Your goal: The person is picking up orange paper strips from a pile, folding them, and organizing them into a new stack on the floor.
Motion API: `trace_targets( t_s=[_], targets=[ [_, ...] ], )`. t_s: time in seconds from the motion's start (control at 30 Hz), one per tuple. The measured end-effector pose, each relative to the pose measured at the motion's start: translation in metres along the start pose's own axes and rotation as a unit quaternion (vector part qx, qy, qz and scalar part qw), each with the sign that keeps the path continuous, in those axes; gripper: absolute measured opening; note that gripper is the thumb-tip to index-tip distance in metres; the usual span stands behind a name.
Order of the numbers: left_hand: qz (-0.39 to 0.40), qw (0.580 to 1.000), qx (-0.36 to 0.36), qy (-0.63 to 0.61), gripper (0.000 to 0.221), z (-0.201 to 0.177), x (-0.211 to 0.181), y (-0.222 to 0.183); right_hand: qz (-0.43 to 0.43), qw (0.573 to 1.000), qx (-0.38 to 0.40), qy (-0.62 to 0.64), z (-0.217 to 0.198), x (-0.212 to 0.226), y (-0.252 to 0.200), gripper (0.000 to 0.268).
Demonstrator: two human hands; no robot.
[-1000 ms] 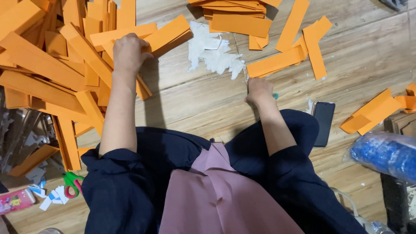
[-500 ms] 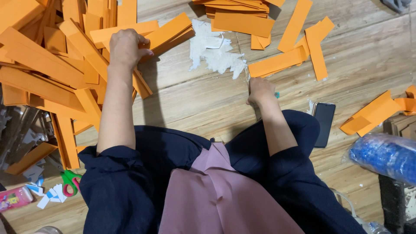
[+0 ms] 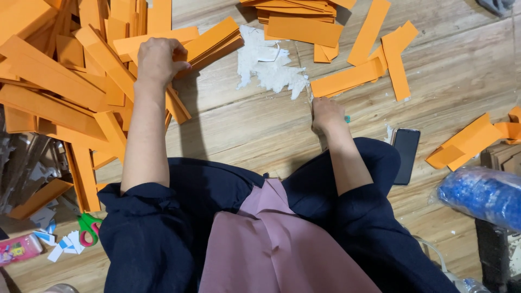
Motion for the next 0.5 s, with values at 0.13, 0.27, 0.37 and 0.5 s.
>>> trace_targets(
  t_s=[0.13,0.27,0.37,0.5],
  targets=[
    [0.003,1.0,-0.006,-0.019,0.022,-0.004,-0.003,-0.005,0.03,0.999,-0.008,0.007,-0.005,-0.013,-0.003,0.04],
    [0.031,0.999,-0.03,-0.023,0.012,-0.006,-0.005,-0.012,0.07,0.994,-0.08,0.039,-0.011,-0.033,0.001,0.039],
    [0.069,0.989,-0.129,-0.007,0.009,-0.018,-0.014,-0.027,0.044,0.971,-0.216,0.087,-0.027,-0.033,-0.001,0.033],
    [0.154,0.947,-0.281,-0.001,0.018,-0.024,-0.054,-0.065,-0.092,0.83,-0.527,0.155,-0.095,0.01,-0.1,0.032]
  ],
)
Point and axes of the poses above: each hand's wrist, its own y-axis towards the middle knuckle, its own z-axis out of the palm, x = y × z, the point moved 9 cm from there along y, towards the middle knuckle, and after that the axes turned 5 degrees about -y, right-handed, at the moved point
